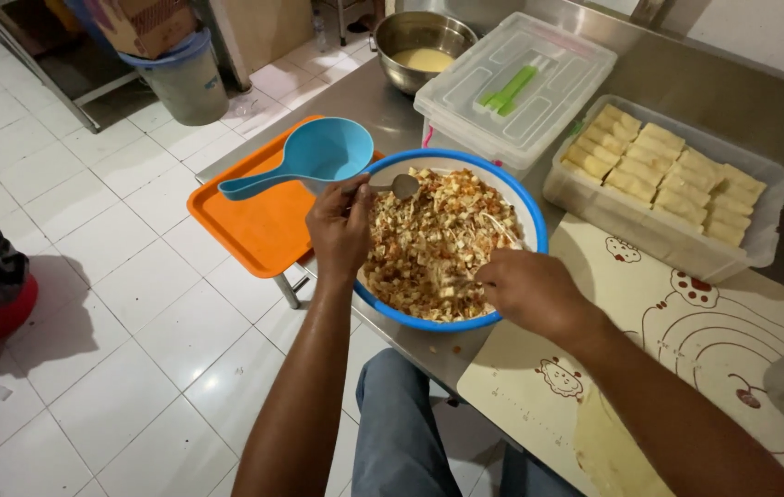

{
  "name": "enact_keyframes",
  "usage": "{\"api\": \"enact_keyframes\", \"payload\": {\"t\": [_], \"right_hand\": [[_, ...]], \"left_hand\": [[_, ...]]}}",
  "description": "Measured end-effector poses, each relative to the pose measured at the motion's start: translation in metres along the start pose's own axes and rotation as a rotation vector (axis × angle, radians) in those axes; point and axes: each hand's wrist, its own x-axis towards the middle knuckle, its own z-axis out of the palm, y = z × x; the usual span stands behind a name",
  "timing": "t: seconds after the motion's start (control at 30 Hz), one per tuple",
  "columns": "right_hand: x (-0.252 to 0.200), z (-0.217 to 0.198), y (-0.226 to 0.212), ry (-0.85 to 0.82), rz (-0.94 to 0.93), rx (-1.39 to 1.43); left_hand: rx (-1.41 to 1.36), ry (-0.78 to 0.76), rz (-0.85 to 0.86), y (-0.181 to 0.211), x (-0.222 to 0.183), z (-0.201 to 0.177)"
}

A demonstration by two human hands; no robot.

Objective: Assembling spring rolls by placing filling on wrappers and rolling them into shape on a preparation mat.

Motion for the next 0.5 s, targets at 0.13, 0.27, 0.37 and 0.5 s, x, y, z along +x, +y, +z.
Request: {"api": "enact_keyframes", "payload": {"t": [0.13,0.27,0.37,0.5], "right_hand": [[0.002,-0.009,-0.011,-0.123,0.023,0.027],[0.009,-0.003,-0.007,-0.262,0.064,0.005],[0.01,-0.004,-0.005,-0.288,-0.003,0.047],[0.011,-0.014,-0.002,-0.269,-0.063,0.159]], "left_hand": [[0.023,-0.016,0.013,0.001,0.0,-0.001],[0.001,0.01,0.027,0.002,0.0,0.001],[0.016,0.014,0.028,0.0,-0.001,0.0],[0.017,0.007,0.001,0.0,0.0,0.0]]}}
